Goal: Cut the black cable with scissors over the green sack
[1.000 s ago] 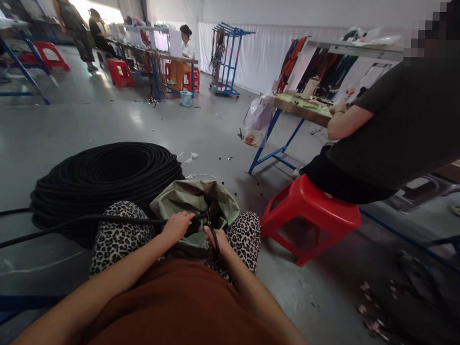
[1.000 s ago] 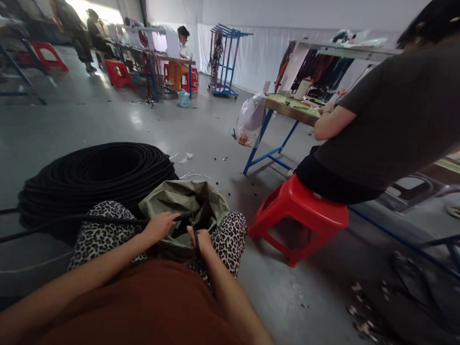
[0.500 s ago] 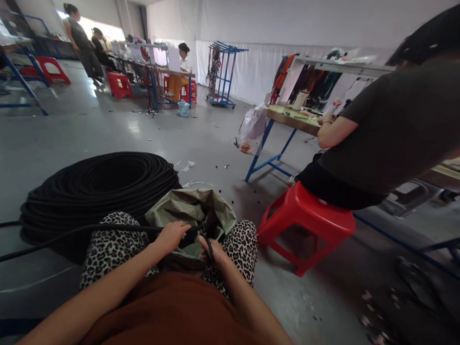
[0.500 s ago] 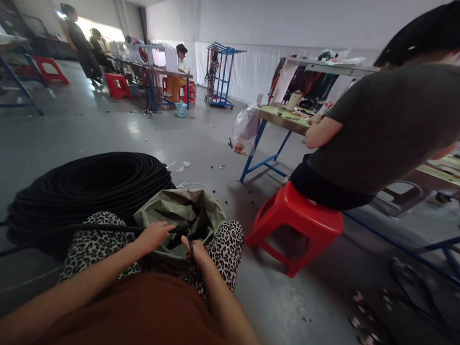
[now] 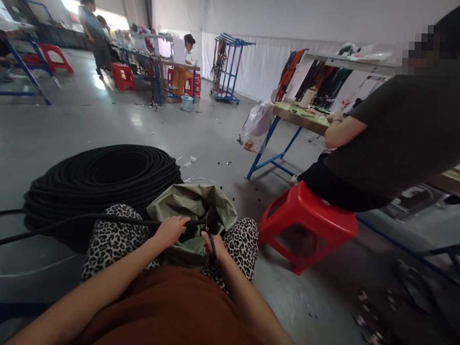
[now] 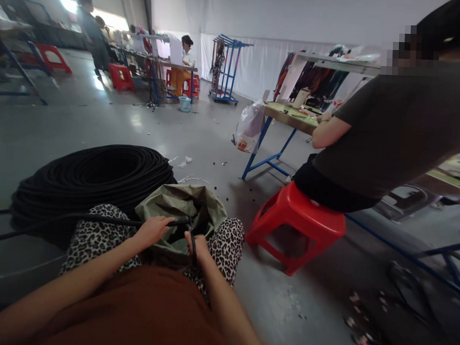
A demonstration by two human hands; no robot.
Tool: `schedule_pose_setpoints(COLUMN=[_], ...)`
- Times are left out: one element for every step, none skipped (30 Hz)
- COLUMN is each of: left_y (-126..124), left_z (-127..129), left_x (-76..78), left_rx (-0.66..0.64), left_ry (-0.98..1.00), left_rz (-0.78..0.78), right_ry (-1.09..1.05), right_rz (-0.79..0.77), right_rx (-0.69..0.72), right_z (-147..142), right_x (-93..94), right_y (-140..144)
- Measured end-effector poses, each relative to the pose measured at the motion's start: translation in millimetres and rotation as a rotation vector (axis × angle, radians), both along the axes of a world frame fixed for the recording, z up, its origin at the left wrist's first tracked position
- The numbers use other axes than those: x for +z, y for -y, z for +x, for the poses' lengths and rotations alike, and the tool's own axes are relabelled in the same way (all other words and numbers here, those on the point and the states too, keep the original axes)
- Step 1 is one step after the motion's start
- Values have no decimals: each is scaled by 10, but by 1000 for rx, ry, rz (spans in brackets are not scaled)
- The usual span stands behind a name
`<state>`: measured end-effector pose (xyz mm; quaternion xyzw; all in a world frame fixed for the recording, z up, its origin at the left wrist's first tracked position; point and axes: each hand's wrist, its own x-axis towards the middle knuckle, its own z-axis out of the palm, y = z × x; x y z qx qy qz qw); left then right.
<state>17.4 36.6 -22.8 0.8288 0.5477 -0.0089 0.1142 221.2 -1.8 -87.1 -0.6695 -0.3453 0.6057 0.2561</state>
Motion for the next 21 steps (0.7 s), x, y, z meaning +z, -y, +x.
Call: schedule_pose_setpoints(left_y=[5,8,10,9,7,2,-3,-10,-17,-25,-33,-40,-47,-53,-59,-65,-70,-75,-80,-84,-87], left_z=[-12,-22,-29,-32,-31,-27,-22,-16,-11,-7,-5,-4,-5,-7,-10,-12,-15,-17,-20,-23,-26], left_x=[-7,-9,-7,-2,5,12,18,22,22,19,13,4,-7,-21,-35,-50,-66,-82,-97,-111,-122], left_rx=[4,8,11,15,19,25,30,35,40,43,44,44,44,44,45,48,51,54,57,60,59], left_ry=[-2,-9,-17,-25,-32,-37,-40,-39,-37,-33,-28,-24,-21,-18,-16,-16,-16,-16,-16,-16,-18], left_rz=[9,14,14,11,5,-3,-9,-13,-14,-12,-10,-10,-12,-17,-22,-25,-26,-24,-20,-16,-15], right_ry=[18,26,31,36,39,41,42,43,45,48,53,58,61,62,60,58,56,53,57,64,72], right_rz=[-12,-17,-16,-10,2,13,19,23,21,21,19,15,10,1,-10,-20,-32,-40,-48,-55,-58], right_rx=[-4,-8,-9,-10,-10,-7,-1,6,13,16,15,14,12,12,16,21,27,31,34,39,42], right_z=[-2,-5,-6,-7,-7,-5,-2,1,5,8,10,12,13,12,11,9,7,5,2,0,-3], right_x=[26,48,64,76,83,86,86,84,79,72,63,53,42,30,19,9,0,-6,-10,-11,-10], right_y=[4,8,10,12,13,13,13,13,13,12,10,8,5,2,-3,-8,-13,-19,-24,-28,-32])
